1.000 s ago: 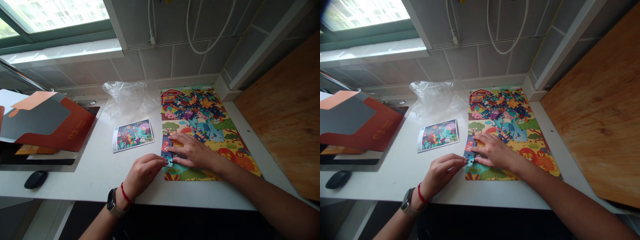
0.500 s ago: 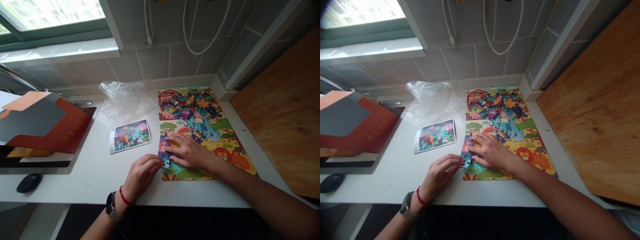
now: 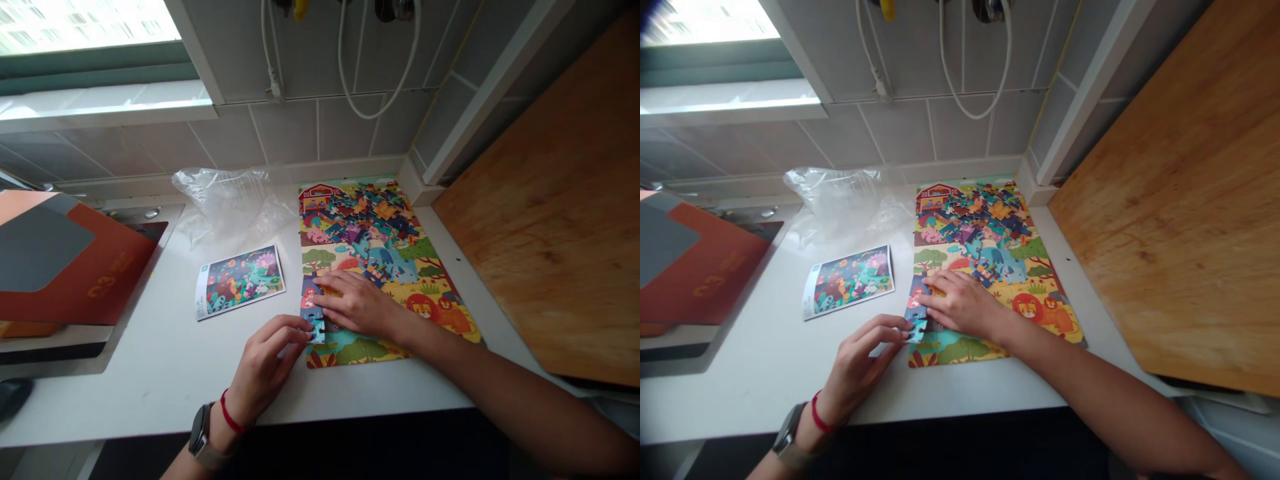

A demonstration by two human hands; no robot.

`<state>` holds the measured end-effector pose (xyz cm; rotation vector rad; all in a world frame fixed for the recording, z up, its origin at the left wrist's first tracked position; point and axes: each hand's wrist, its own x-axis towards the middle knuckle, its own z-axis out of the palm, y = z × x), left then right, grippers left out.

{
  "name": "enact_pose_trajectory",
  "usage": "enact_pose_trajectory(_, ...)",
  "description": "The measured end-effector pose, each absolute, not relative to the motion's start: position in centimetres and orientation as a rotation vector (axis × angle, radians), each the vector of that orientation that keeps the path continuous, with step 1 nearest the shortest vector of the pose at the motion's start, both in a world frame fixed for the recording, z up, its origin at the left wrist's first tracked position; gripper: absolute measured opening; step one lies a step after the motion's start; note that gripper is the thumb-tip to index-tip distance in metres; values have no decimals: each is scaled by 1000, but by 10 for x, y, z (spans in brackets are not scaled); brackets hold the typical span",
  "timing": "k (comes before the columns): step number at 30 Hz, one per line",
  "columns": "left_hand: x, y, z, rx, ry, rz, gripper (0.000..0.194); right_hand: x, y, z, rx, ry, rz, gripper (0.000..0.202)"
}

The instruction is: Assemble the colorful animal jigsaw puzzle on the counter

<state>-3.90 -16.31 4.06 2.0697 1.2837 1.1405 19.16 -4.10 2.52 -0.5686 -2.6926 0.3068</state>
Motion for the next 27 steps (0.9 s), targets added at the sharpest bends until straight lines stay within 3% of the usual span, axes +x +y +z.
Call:
enact_pose_trajectory(10,-35,-179,32,2396,1240,941,13,194,-41,32,-574,-2750,375,34)
enact_pose_trajectory(18,-37,-193,25,2512,1292,768,23,194,-46,38,-611,-2786,418,46)
enact_pose_trajectory(27,-36,-186,28,2491,1264,811,16,193,-42,24,-607,-2716,396,36)
